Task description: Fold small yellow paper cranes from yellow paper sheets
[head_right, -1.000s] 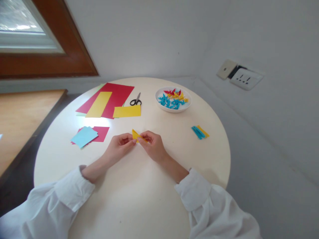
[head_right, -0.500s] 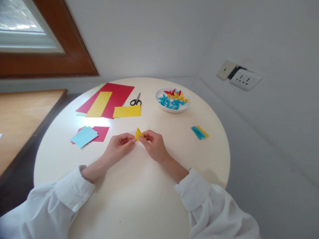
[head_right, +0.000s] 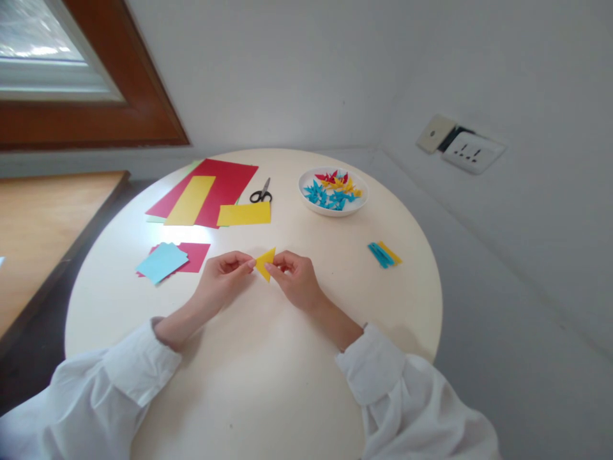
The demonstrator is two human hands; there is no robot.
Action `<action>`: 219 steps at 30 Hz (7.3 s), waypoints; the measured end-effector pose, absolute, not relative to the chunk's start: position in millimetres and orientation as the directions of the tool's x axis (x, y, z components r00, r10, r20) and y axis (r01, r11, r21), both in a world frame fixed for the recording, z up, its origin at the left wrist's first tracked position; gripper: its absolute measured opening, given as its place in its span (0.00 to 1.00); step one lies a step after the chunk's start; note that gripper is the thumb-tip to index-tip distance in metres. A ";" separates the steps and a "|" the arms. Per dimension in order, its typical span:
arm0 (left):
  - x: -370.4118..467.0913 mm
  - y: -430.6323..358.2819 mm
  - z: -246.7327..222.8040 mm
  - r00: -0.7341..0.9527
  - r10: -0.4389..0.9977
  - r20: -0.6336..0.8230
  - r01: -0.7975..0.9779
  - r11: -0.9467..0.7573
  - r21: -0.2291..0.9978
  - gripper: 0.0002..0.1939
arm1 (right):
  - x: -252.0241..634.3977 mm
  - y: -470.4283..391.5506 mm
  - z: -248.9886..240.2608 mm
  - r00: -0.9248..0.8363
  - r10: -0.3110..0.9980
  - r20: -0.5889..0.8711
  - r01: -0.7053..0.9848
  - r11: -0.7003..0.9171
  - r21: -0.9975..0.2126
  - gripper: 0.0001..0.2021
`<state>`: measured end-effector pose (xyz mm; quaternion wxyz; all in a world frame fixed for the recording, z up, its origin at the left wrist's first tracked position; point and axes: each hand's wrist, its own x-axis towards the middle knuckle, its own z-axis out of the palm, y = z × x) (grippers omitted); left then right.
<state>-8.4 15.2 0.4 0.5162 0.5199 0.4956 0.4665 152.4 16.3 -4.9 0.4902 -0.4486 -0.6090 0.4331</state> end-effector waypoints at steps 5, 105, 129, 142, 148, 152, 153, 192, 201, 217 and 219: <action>-9.0 16.3 2.7 0.166 0.986 -0.032 0.053 0.023 0.998 0.15 | 153.5 15.0 -5.9 -0.134 0.972 0.195 0.117 0.211 -0.971 0.09; -7.9 15.4 2.6 0.124 0.992 -0.038 0.107 0.025 0.994 0.16 | 154.0 16.5 -7.9 -0.114 0.985 0.133 0.169 0.151 -0.974 0.09; -9.2 15.3 -0.2 0.170 0.984 -0.045 0.098 0.028 0.995 0.17 | 152.6 16.1 -4.1 -0.089 0.988 0.125 0.197 0.140 -0.970 0.10; -8.5 16.3 1.2 0.068 0.998 -0.019 0.022 0.017 1.000 0.12 | 152.9 17.7 -7.4 -0.103 0.992 0.073 0.120 0.086 -0.989 0.11; -5.8 13.9 0.5 0.030 0.999 -0.035 -0.023 0.036 0.999 0.12 | 151.4 16.5 -7.3 -0.077 0.995 0.067 0.079 0.073 -0.994 0.10; -8.5 17.0 -3.8 0.105 0.993 -0.058 -0.049 0.063 0.997 0.14 | 152.7 15.6 -5.8 -0.057 0.996 0.070 0.089 0.074 -0.993 0.09; -9.4 17.5 -4.7 0.125 0.991 -0.055 -0.046 0.061 0.997 0.15 | 153.1 15.3 -5.4 -0.057 0.996 0.069 0.093 0.074 -0.993 0.10; -10.8 14.7 11.0 0.276 0.957 -0.087 -0.018 0.096 0.995 0.17 | 159.6 13.3 -4.0 -0.213 0.965 0.152 0.020 0.160 -0.987 0.11; -11.6 12.7 17.3 0.259 0.966 -0.025 0.128 -0.008 0.992 0.25 | 157.8 15.1 -4.9 -0.175 0.975 0.139 -0.038 0.135 -0.990 0.11; -8.6 11.1 0.6 0.250 0.954 0.162 0.233 -0.222 0.947 0.19 | 155.5 17.4 -9.0 -0.159 0.979 0.126 -0.049 0.119 -0.992 0.10; -9.3 11.1 -2.6 0.268 0.943 0.197 0.255 -0.267 0.929 0.18 | 156.0 17.1 -7.9 -0.162 0.980 0.112 -0.059 0.104 -0.993 0.10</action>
